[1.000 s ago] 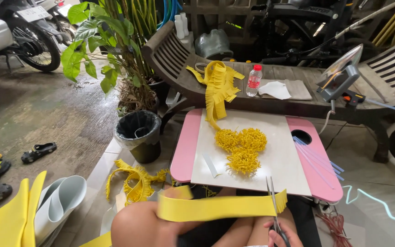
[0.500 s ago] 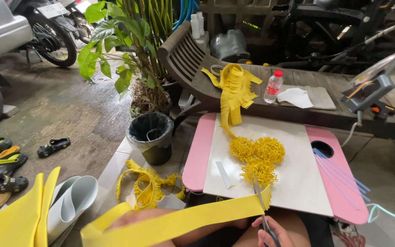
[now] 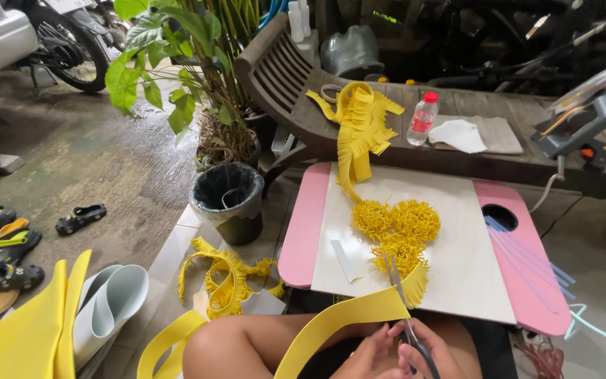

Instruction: Cutting a long yellow foam strip into a fringe using scissors for upholstery or crafting purposes.

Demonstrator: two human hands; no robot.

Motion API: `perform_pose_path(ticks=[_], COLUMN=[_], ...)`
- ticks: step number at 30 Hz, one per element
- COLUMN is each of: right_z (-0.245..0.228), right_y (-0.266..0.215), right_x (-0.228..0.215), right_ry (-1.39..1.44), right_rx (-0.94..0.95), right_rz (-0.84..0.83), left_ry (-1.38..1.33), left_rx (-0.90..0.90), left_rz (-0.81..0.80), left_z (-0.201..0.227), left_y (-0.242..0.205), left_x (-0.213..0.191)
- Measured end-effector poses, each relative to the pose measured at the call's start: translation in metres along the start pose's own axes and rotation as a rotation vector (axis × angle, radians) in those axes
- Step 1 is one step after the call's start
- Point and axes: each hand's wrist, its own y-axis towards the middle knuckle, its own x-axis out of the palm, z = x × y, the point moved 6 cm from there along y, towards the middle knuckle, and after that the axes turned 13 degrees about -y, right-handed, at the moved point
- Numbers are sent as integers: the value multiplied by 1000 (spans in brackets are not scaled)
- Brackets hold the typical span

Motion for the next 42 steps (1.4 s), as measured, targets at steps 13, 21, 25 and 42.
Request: perform_pose_path(ticks=[13, 21, 25, 42], right_z=[-60, -40, -40, -49], right_y=[-3, 27, 37, 35], right_x=[22, 21, 19, 10], right_ry=[114, 199, 174, -196], right_rx=[11, -6, 86, 209], right_rz=[34, 139, 183, 260], left_ry=[-680, -1038, -876, -534], left_rx=[179, -125, 25, 25], left_rz=[440, 679, 446, 803], left_z=[59, 50, 38, 45], left_y=[58, 75, 84, 78], left_x=[-19, -32, -39, -64])
